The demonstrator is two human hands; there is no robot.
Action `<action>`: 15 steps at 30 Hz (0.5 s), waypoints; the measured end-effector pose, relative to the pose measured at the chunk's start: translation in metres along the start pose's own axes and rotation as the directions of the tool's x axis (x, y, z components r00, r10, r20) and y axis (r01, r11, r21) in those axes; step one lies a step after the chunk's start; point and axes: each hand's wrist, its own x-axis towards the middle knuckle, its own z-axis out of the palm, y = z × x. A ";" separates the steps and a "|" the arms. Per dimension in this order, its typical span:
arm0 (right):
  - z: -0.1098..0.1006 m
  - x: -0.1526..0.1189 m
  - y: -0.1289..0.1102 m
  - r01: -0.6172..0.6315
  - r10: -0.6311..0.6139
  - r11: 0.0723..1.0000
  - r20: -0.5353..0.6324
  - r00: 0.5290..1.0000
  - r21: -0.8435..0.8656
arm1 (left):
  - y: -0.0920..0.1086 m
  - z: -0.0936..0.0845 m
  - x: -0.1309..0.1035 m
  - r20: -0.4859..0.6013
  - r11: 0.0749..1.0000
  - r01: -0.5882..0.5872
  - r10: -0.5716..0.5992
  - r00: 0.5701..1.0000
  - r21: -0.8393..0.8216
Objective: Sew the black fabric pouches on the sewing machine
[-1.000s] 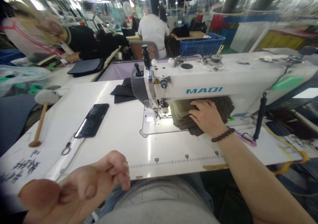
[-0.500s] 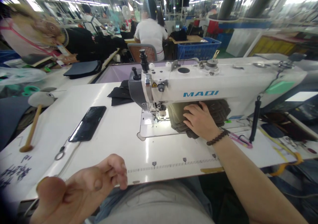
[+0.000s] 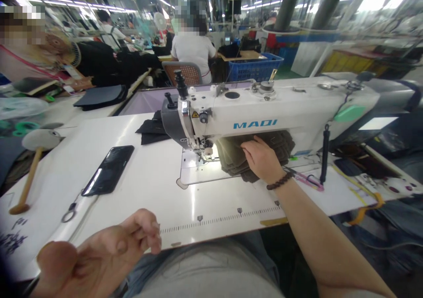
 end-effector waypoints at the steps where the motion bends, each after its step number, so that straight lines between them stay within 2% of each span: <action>1: -0.004 -0.002 0.000 -0.025 0.025 1.000 -0.022 0.999 0.004 | 0.000 0.001 -0.001 -0.007 1.000 0.006 -0.006 1.000 0.001; 6: -0.030 -0.018 -0.007 -0.057 0.057 0.998 -0.053 0.997 -0.006 | -0.002 0.007 -0.004 -0.015 1.000 0.007 -0.006 1.000 0.016; 9: -0.045 -0.031 -0.020 0.007 -0.011 0.997 -0.047 0.999 -0.078 | -0.002 0.013 -0.003 -0.020 1.000 0.015 -0.014 1.000 0.026; 12: -0.053 -0.046 -0.036 0.079 -0.078 0.989 0.016 0.997 -0.125 | -0.004 0.020 0.000 -0.004 0.999 0.031 -0.030 1.000 0.022; 15: -0.058 -0.060 -0.055 0.090 -0.083 0.993 0.087 0.993 -0.080 | -0.009 0.024 0.000 0.005 0.998 0.050 -0.050 0.999 0.040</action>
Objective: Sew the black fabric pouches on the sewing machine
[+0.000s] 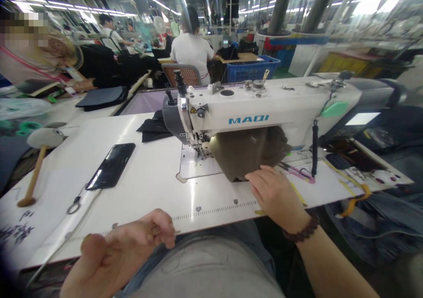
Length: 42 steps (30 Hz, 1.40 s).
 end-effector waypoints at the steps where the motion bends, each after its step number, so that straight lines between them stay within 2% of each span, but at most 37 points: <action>1: -0.001 -0.004 -0.007 -0.006 0.006 1.000 0.016 1.000 0.024 | -0.002 0.000 0.000 -0.002 1.000 0.007 -0.007 1.000 0.015; 4: -0.005 -0.013 -0.028 -0.038 0.033 0.994 0.045 0.998 0.103 | -0.011 -0.001 0.003 -0.018 0.991 0.022 -0.020 1.000 0.134; 6: -0.006 -0.017 -0.041 -0.043 0.032 0.985 0.068 0.997 0.170 | -0.018 -0.003 0.009 -0.027 0.944 0.015 -0.006 1.000 0.329; 7: -0.007 -0.018 -0.046 -0.046 0.028 0.977 0.086 0.996 0.210 | -0.021 -0.003 0.012 -0.026 0.887 0.005 0.008 1.000 0.462; 8: -0.007 -0.019 -0.051 -0.054 0.027 0.966 0.107 0.994 0.253 | -0.024 -0.003 0.016 -0.014 0.799 -0.009 0.022 1.000 0.601; 10: -0.006 -0.020 -0.059 -0.087 0.034 0.939 0.163 0.986 0.332 | -0.031 -0.002 0.025 0.059 0.553 -0.063 0.025 0.998 0.830; 12: -0.003 -0.022 -0.063 -0.131 0.047 0.914 0.221 0.974 0.385 | -0.040 -0.001 0.034 0.172 0.316 -0.151 -0.041 0.984 0.937; 14: 0.000 -0.025 -0.065 -0.169 0.060 0.896 0.265 0.962 0.410 | -0.050 0.000 0.042 0.258 0.166 -0.233 -0.144 0.955 0.958; 16: 0.003 -0.027 -0.067 -0.197 0.069 0.884 0.297 0.952 0.425 | -0.060 -0.001 0.047 0.283 0.083 -0.271 -0.214 0.935 0.959; 19: 0.004 -0.030 -0.068 -0.209 0.072 0.871 0.304 0.950 0.445 | -0.071 -0.005 0.050 0.270 0.017 -0.274 -0.235 0.934 0.962; 25: 0.005 -0.028 -0.070 -0.203 0.049 0.861 0.322 0.946 0.466 | -0.077 -0.010 0.043 0.237 -0.036 -0.248 -0.192 0.952 0.968; 32: 0.005 -0.028 -0.073 -0.176 -0.022 0.818 0.336 0.941 0.548 | -0.070 -0.008 0.030 0.228 -0.101 -0.244 -0.146 0.963 0.965; 36: 0.004 -0.033 -0.068 -0.113 -0.087 0.846 0.343 0.935 0.521 | -0.064 -0.014 0.018 0.205 -0.132 -0.221 -0.125 0.971 0.966; 42: 0.006 -0.037 -0.062 -0.049 -0.126 0.874 0.324 0.938 0.483 | -0.054 -0.024 -0.001 0.109 -0.216 -0.127 -0.092 0.990 0.968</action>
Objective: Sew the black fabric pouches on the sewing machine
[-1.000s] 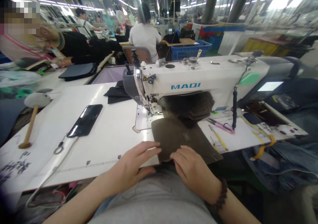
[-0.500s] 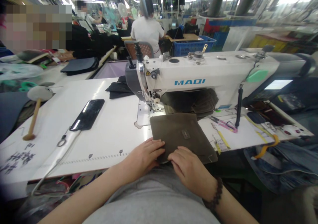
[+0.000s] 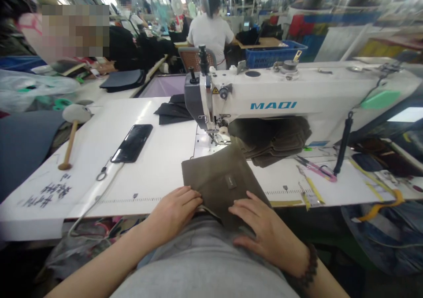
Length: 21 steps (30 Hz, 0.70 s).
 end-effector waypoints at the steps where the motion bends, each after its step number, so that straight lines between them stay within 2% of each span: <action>1: 0.002 0.002 -0.001 0.002 -0.002 1.000 -0.005 1.000 0.002 | 0.000 -0.001 -0.003 0.004 0.999 0.025 -0.025 1.000 0.021; 5: 0.013 0.015 -0.008 -0.012 0.014 1.000 -0.042 0.999 0.025 | 0.006 -0.002 -0.013 -0.001 0.983 0.148 -0.149 0.989 0.109; 7: 0.019 0.025 -0.012 -0.031 0.034 0.998 -0.063 0.997 0.053 | 0.010 -0.001 -0.015 0.004 0.977 0.189 -0.190 0.982 0.098; 9: 0.023 0.035 -0.012 -0.036 0.045 0.994 -0.082 0.996 0.108 | 0.013 -0.004 -0.016 0.027 0.981 0.193 -0.194 0.981 0.032; 12: 0.023 0.046 -0.004 -0.059 0.083 0.963 -0.083 0.993 0.264 | 0.010 -0.018 -0.020 0.048 0.982 0.134 -0.128 0.991 -0.133; 15: 0.017 0.051 0.009 -0.174 0.222 0.870 -0.052 0.974 0.461 | -0.005 -0.039 -0.037 0.065 0.960 0.090 -0.075 0.995 -0.266; 17: 0.014 0.054 0.017 -0.230 0.299 0.795 -0.033 0.954 0.561 | -0.019 -0.047 -0.053 0.114 0.942 0.124 -0.093 0.989 -0.312; 19: 0.012 0.057 0.024 -0.229 0.319 0.742 -0.031 0.947 0.630 | -0.034 -0.046 -0.067 0.170 0.920 0.180 -0.127 0.977 -0.347; 21: 0.012 0.061 0.027 -0.210 0.310 0.720 -0.036 0.950 0.662 | -0.046 -0.037 -0.073 0.146 0.905 0.196 -0.151 0.978 -0.377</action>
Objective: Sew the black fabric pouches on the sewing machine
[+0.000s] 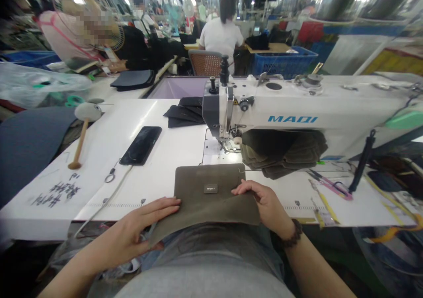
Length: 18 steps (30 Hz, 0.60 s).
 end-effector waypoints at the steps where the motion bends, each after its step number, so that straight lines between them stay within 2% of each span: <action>1: 0.000 0.002 0.000 0.003 -0.003 1.000 0.009 1.000 -0.003 | -0.006 0.003 0.001 -0.038 1.000 -0.014 0.014 0.999 -0.009; 5: 0.001 0.007 -0.005 0.072 -0.061 0.984 0.070 0.996 -0.163 | -0.015 0.013 0.016 -0.214 0.999 -0.049 0.044 0.976 -0.022; 7: 0.000 0.007 -0.008 0.125 -0.105 0.964 0.096 0.990 -0.233 | -0.013 0.012 0.023 -0.256 0.998 -0.013 -0.003 0.967 -0.058; 9: -0.001 0.008 -0.010 0.123 -0.103 0.955 0.086 0.991 -0.270 | -0.010 0.010 0.029 -0.296 0.993 0.044 -0.074 0.952 -0.105; 14: 0.008 0.015 -0.003 -0.081 0.032 0.931 -0.142 0.989 -0.357 | -0.011 0.010 0.044 -0.407 0.950 0.263 -0.309 0.859 -0.167; 18: 0.019 0.015 0.006 -0.202 0.158 0.965 -0.240 0.958 -0.167 | -0.014 0.015 0.047 -0.407 0.920 0.333 -0.391 0.826 -0.208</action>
